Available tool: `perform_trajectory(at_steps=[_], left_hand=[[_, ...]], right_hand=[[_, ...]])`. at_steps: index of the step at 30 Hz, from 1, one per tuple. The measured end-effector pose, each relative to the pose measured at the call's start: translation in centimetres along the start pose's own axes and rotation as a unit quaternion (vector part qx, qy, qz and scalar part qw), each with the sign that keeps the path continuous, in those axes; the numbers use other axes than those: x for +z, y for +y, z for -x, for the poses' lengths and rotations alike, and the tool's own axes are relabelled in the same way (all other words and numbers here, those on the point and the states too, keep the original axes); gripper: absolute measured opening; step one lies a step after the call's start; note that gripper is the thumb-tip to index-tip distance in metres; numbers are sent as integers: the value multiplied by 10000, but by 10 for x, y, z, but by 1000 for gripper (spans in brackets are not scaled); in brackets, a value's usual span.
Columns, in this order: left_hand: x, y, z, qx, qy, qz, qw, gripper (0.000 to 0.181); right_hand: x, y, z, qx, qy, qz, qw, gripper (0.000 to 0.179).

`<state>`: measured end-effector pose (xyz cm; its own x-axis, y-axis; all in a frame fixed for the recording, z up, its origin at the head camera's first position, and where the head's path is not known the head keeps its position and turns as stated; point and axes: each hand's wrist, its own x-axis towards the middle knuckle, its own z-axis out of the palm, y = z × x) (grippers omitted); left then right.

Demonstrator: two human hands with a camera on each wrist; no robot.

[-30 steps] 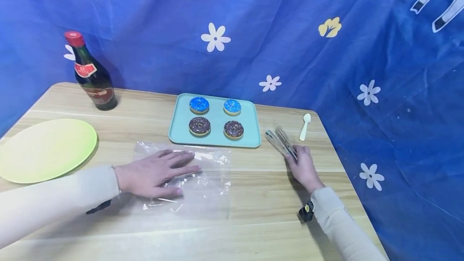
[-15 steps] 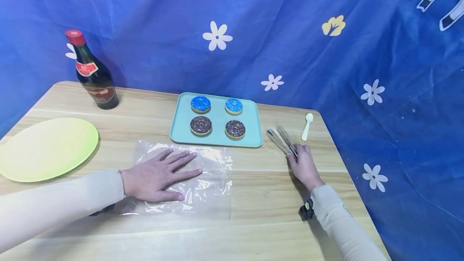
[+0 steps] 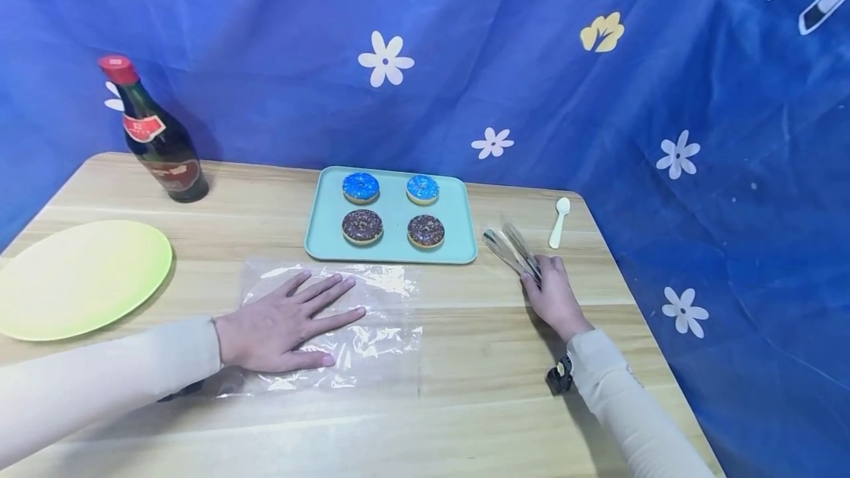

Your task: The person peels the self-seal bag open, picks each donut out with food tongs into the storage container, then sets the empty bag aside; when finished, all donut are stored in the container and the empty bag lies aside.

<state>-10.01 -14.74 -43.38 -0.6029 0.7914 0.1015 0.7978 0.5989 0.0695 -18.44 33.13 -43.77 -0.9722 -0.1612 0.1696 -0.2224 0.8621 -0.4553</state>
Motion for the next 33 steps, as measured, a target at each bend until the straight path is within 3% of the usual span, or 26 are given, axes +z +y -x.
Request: perform_trajectory(at_steps=[15,28,33], left_hand=[[-5,0,3,-75,-221,-170,9996,68],[-8,0,0,-7,-41,-23,10000,68],[-19,-1,-6,-143,-505,420,9977,65]], right_hand=[[2,-2,3,78,-118,-22,9999,44],[-2,-2,4,22,-203,-10,9998,46],[-12,-9,0,182,-381,55,9991,56]])
